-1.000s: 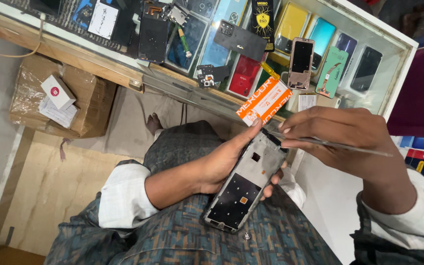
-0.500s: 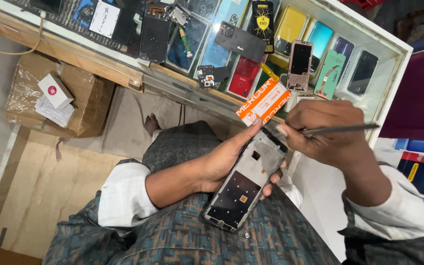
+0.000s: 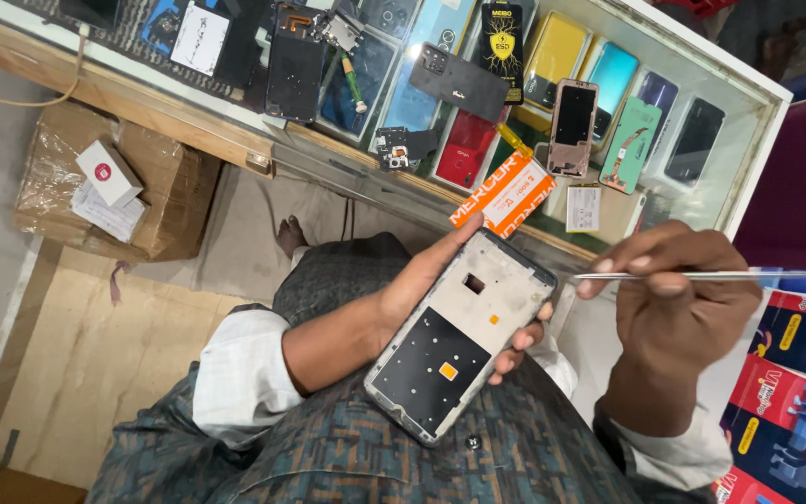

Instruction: The person uses a screwdriver and a metal prying tool to remove screws and pry open the back cover of a smartphone. The device is held in the left hand while the right hand manipulates the tools to separate the casing.

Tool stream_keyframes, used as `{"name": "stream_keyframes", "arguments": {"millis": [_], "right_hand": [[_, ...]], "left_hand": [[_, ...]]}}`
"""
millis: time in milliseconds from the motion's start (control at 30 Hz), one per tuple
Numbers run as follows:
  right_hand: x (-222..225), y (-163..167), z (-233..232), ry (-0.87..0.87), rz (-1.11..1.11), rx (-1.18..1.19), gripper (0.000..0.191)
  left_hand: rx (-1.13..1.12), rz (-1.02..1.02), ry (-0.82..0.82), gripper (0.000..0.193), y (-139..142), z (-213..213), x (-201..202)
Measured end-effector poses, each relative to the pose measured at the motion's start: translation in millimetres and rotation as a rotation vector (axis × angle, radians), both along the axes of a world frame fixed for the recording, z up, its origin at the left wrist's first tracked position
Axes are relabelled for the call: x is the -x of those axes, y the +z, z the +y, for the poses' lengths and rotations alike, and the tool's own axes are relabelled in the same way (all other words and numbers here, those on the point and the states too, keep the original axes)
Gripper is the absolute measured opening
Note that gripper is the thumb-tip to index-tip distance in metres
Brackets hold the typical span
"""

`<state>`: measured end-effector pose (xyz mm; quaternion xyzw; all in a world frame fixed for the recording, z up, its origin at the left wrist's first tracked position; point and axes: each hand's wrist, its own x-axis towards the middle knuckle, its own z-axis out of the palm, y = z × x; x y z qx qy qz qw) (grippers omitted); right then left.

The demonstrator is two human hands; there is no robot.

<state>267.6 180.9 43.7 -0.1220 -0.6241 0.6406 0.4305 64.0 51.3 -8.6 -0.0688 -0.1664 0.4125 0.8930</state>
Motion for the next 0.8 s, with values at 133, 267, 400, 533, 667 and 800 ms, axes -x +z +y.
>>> {"name": "stream_keyframes", "arguments": {"millis": [133,267,400,533,667,800], "right_hand": [[-17,-11,-2,-0.092,0.056,0.086,0.030],[-26,-23,-8,-0.159,0.060,0.078,0.033],[-28,-30,-18,-0.180,0.063,0.070,0.028],[-24,-30,-33,-0.324,-0.120,-0.090,0.023],[-19,-22,-49,-0.461,-0.337,-0.289,0.025],[-11,-12,-56,-0.466,-0.354,-0.308,0.024]], "left_hand": [[0.022,0.020,0.022,0.101,2,3,-1],[0.032,0.124,0.084,0.102,3,5,-3],[0.052,0.198,0.118,0.101,5,4,-6],[0.072,0.315,0.166,0.098,10,1,-7],[0.087,0.300,0.181,0.095,14,0,-7],[0.072,0.324,0.206,0.097,14,-2,-6]]}}
